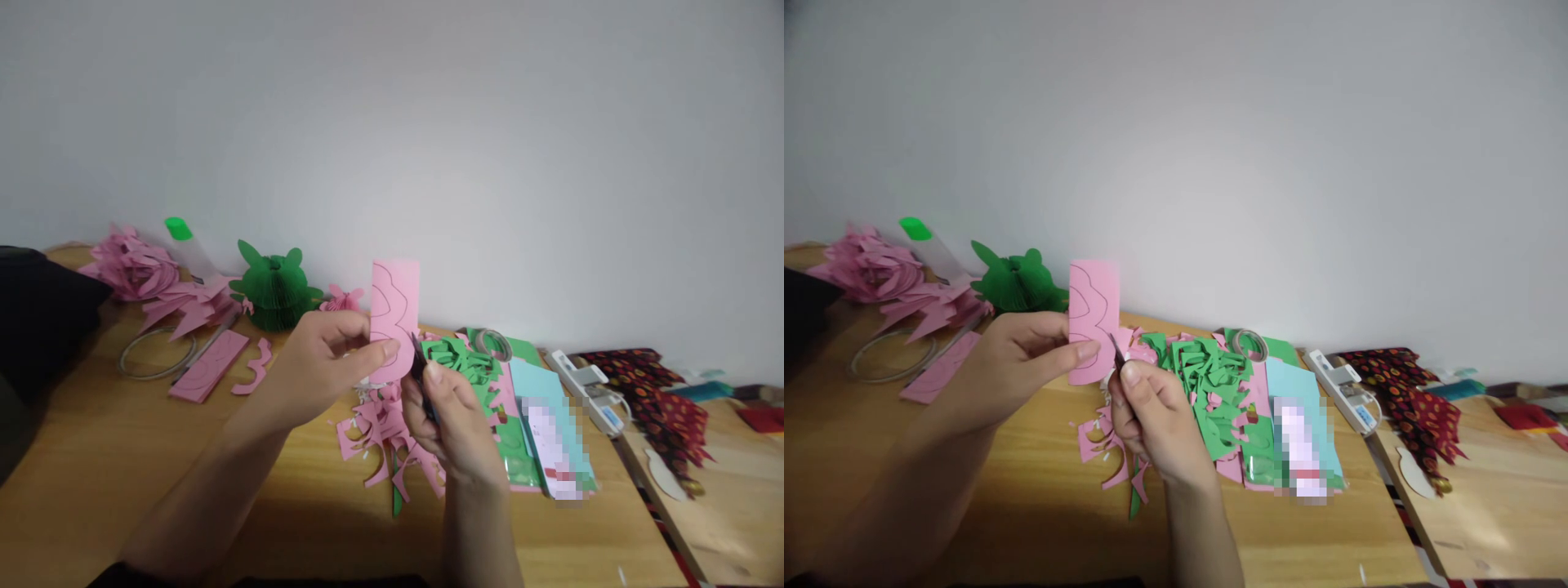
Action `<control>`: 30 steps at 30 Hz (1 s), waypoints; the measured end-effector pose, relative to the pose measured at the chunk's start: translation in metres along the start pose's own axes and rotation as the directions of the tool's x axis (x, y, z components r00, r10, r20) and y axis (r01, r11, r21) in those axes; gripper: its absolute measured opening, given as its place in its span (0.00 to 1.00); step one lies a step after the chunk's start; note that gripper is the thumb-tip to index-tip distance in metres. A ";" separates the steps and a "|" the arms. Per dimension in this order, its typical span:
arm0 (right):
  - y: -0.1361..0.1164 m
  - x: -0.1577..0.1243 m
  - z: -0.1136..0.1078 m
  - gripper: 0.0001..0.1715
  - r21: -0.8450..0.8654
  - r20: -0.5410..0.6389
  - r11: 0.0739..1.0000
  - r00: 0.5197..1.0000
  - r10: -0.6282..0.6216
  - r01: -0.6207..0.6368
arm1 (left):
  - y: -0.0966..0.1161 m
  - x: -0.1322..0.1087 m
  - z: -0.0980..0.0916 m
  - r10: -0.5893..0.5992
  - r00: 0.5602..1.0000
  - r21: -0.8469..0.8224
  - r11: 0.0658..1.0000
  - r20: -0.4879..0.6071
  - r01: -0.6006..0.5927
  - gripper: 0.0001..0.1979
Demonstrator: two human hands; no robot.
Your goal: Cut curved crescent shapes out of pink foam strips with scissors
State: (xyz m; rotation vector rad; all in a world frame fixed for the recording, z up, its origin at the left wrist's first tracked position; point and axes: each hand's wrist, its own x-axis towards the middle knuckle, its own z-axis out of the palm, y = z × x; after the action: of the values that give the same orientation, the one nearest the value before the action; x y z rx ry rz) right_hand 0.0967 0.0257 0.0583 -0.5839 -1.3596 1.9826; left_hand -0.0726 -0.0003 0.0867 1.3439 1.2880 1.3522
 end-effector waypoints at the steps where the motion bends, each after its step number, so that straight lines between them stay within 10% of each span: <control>1: 0.000 0.000 0.000 0.22 -0.001 0.003 1.000 1.000 -0.001 0.001 | 0.000 0.000 0.000 -0.002 1.000 -0.008 1.000 -0.001 0.002 0.11; 30: -0.005 0.002 0.003 0.25 -0.060 0.011 0.998 1.000 0.007 -0.006 | 0.000 0.000 -0.003 0.078 0.997 0.047 0.996 -0.022 -0.076 0.11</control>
State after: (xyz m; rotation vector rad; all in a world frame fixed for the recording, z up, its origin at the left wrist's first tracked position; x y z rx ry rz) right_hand 0.0947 0.0259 0.0641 -0.6058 -1.4294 1.9588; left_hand -0.0757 -0.0008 0.0872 1.4261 1.3024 1.4023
